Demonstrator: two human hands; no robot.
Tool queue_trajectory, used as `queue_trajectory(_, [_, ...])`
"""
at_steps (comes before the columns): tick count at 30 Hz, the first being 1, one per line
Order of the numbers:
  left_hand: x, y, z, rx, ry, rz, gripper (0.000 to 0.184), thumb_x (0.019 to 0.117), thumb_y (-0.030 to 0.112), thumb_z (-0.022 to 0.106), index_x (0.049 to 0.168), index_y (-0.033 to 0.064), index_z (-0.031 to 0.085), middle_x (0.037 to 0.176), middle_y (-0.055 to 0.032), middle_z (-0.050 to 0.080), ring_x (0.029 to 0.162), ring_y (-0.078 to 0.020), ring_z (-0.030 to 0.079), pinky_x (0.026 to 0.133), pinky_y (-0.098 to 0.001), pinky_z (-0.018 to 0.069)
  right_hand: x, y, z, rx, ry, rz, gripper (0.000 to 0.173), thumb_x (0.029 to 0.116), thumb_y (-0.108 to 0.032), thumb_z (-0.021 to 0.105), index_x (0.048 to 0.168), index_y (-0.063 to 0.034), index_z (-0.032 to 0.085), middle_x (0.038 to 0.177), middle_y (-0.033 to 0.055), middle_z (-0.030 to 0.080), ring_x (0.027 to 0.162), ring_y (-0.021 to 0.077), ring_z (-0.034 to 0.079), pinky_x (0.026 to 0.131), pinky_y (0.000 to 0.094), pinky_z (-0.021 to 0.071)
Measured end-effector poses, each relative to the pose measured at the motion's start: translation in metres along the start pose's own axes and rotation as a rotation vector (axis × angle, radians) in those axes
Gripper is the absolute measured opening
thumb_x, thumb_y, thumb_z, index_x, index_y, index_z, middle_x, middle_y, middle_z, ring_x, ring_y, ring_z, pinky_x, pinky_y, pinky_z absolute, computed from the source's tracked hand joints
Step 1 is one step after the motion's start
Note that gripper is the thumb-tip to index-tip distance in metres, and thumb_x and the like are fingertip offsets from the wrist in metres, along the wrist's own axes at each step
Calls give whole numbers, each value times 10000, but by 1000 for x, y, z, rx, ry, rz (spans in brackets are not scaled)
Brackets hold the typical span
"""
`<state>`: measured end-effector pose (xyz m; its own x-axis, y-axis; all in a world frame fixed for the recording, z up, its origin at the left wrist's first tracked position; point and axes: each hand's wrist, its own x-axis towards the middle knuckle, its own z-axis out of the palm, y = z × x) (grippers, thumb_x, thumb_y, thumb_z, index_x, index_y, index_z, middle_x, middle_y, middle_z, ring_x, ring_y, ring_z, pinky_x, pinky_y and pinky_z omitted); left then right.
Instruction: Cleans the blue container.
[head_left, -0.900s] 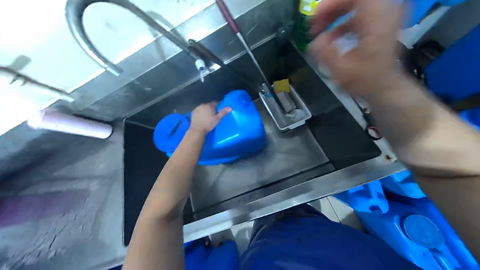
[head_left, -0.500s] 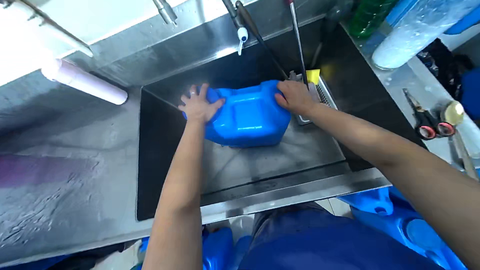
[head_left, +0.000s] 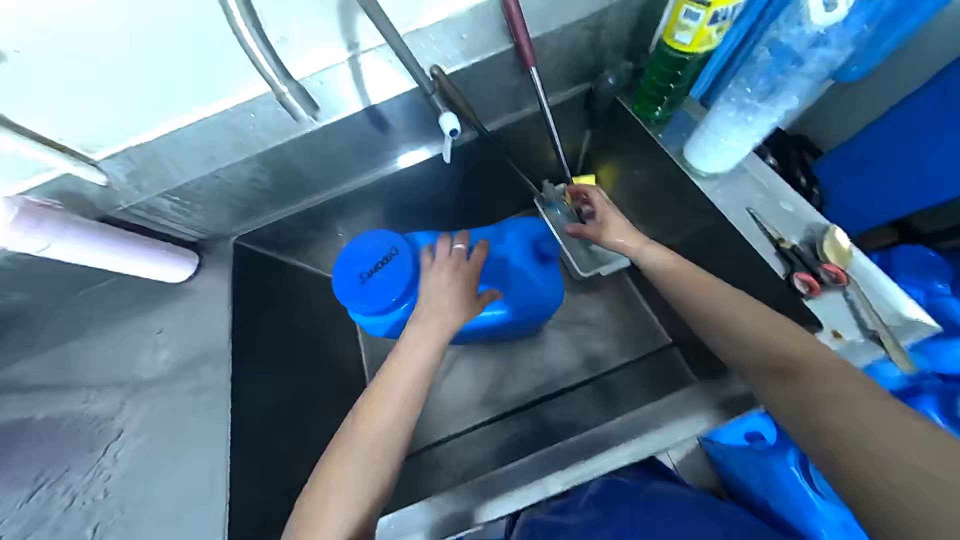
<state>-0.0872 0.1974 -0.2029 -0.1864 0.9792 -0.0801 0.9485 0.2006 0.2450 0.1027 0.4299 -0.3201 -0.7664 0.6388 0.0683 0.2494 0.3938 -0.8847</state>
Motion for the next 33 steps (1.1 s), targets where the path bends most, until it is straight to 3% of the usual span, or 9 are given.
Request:
queue_trajectory(6, [77,-15,-1,-41,-63,-265,517,1024,420,609,1280,-29,642,1240,-266,651,1211,-419,608,1025,-603,434,36,160,24,-307,-33,743,719,985,-251,694,1490,145,369,1509,382,414,1437,493,404,1189,578,329])
queue_trajectory(13, [117,-31,-25,-702,273,-447,510,1120,299,370,1324,-131,553,1426,-344,493,1373,-452,451,1133,-597,352,44,197,-11,-243,-237,607,402,1003,-83,648,1327,138,559,1322,384,570,1275,508,541,1099,620,392])
queue_trajectory(15, [142,-28,-34,-1153,344,-515,617,1139,372,174,1541,-71,325,1593,-268,359,1479,-344,365,1200,-504,296,50,171,-31,-169,-46,488,313,995,-64,648,1223,150,629,1345,401,533,1285,513,513,1100,596,395])
queue_trajectory(19, [160,-19,-21,-1607,270,-587,847,1043,658,27,1586,37,218,1551,-233,415,1257,-336,569,986,-466,494,74,41,-57,0,138,53,237,951,-44,629,1042,174,620,1519,359,374,1361,426,456,1091,522,423])
queue_trajectory(23, [125,-11,-39,-1630,289,-557,458,1120,415,307,1363,74,494,1102,-123,622,835,-197,642,723,-344,558,91,-121,5,60,-5,-393,239,736,13,779,879,119,621,1525,308,402,1382,408,455,1071,537,455])
queue_trajectory(25, [97,-24,-56,-1692,439,-479,285,1109,291,352,1091,112,574,791,2,635,663,-77,620,611,-254,539,109,-168,62,65,-60,-693,638,631,-185,892,1121,122,621,1550,376,349,1441,522,356,1160,602,342])
queue_trajectory(28, [35,-74,-71,-1494,528,-505,351,1110,348,320,1078,125,590,765,27,621,629,-51,597,578,-231,521,123,-220,119,-16,-308,-694,1096,629,-162,942,1547,36,379,1539,370,375,1412,516,404,1167,606,349])
queue_trajectory(31, [-15,-108,-58,-944,422,-548,487,1129,344,340,1255,-42,609,1081,-182,655,947,-235,630,859,-420,527,127,-248,146,-28,-457,-453,727,849,75,730,1514,-24,453,1302,284,640,1196,426,633,1041,593,478])
queue_trajectory(33, [-26,-111,-37,-524,211,-502,559,1032,409,564,1429,15,559,1483,-257,494,1368,-398,480,1111,-604,396,137,-240,159,180,-278,-297,314,945,-6,643,1251,62,622,1113,232,695,1045,316,675,965,494,538])
